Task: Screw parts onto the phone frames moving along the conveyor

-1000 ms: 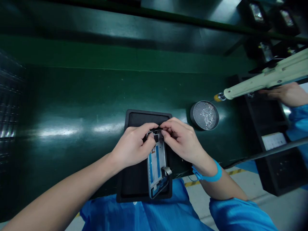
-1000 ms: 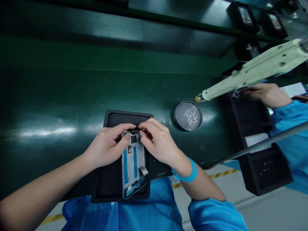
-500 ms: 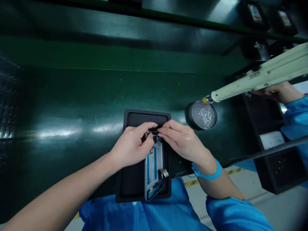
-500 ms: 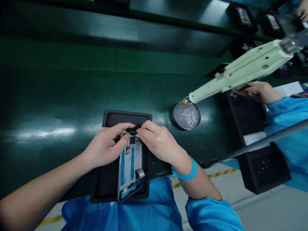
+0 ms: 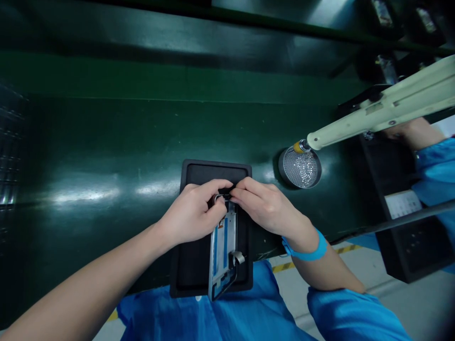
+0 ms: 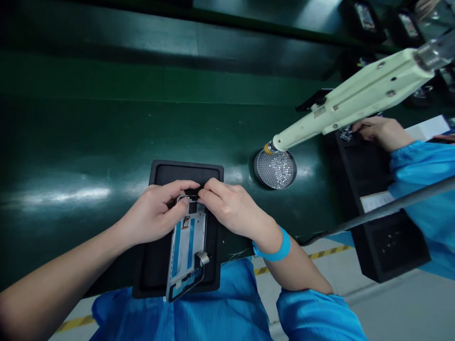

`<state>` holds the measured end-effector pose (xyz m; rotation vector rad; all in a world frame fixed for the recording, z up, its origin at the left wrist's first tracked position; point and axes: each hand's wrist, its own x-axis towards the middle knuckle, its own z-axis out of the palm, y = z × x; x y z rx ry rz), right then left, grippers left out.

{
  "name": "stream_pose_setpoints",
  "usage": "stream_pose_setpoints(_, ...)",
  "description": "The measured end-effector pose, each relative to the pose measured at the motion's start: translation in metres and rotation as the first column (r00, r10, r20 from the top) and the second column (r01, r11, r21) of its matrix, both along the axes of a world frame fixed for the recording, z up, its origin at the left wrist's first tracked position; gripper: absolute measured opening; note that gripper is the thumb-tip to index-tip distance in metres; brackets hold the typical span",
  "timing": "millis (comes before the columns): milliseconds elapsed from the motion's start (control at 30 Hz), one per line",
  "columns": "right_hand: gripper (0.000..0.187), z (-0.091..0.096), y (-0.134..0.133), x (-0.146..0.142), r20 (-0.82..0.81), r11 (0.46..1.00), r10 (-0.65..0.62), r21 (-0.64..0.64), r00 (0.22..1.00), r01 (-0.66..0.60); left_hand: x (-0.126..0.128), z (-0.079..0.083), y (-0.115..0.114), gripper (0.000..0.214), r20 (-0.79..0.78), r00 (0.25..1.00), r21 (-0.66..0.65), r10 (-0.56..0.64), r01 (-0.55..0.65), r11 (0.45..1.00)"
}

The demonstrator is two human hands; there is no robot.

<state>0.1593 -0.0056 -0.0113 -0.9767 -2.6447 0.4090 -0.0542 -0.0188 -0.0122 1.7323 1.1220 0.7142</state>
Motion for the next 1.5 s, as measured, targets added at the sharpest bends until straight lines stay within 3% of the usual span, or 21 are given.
stream_pose_setpoints(267,0.032,0.000,0.000,0.001,0.006,0.999,0.030,0.032,1.000,-0.030,0.000,0.001,0.000,0.032,-0.020,1.000,-0.005,-0.013,0.013,1.000)
stream_pose_setpoints(433,0.026,0.000,0.002,0.002,-0.100,0.996,-0.023,-0.083,0.995,0.014,-0.001,0.000,0.000,0.032,-0.016,1.000,-0.029,-0.011,0.011,1.000)
stream_pose_setpoints(633,0.021,0.006,0.006,0.002,-0.358,0.963,-0.266,-0.147,0.895,0.227,-0.008,-0.001,0.002,0.030,0.049,0.999,-0.064,0.003,0.000,0.998)
stream_pose_setpoints(800,0.018,0.004,0.007,0.000,-0.362,0.929,-0.268,-0.343,0.893,0.140,-0.009,-0.002,0.002,0.030,0.038,0.998,-0.066,0.048,-0.045,0.997)
stream_pose_setpoints(900,0.018,-0.003,0.007,-0.005,-0.391,0.939,-0.281,-0.301,0.877,0.167,-0.010,-0.002,0.003,0.029,-0.117,0.980,0.187,0.163,-0.139,0.972)
stream_pose_setpoints(967,0.019,-0.007,0.008,-0.008,-0.424,0.954,-0.284,-0.217,0.860,0.208,-0.014,-0.001,0.006,0.027,-0.198,0.941,0.404,0.273,-0.175,0.898)
stream_pose_setpoints(1033,0.019,-0.010,0.010,-0.007,-0.449,0.950,-0.312,-0.159,0.837,0.269,-0.022,0.000,0.010,0.028,-0.262,0.908,0.477,0.326,-0.172,0.862)
stream_pose_setpoints(1167,0.014,-0.012,0.014,-0.001,-0.398,0.918,-0.397,-0.185,0.827,0.352,-0.038,-0.001,0.003,0.050,-0.450,0.867,0.319,0.215,-0.069,0.945)
stream_pose_setpoints(1300,0.013,-0.017,0.015,0.000,-0.266,0.892,-0.435,-0.255,0.860,0.372,-0.044,-0.013,-0.020,0.054,-0.519,0.844,0.285,0.137,0.019,0.958)
stream_pose_setpoints(1433,0.016,-0.026,0.020,-0.006,-0.281,0.892,-0.446,-0.224,0.850,0.393,-0.033,-0.028,-0.025,0.046,-0.460,0.862,0.318,0.214,-0.065,0.946)
stream_pose_setpoints(1500,0.016,-0.030,0.022,-0.008,-0.318,0.901,-0.433,-0.188,0.843,0.392,-0.026,-0.026,-0.024,0.044,-0.416,0.868,0.327,0.271,-0.135,0.935)
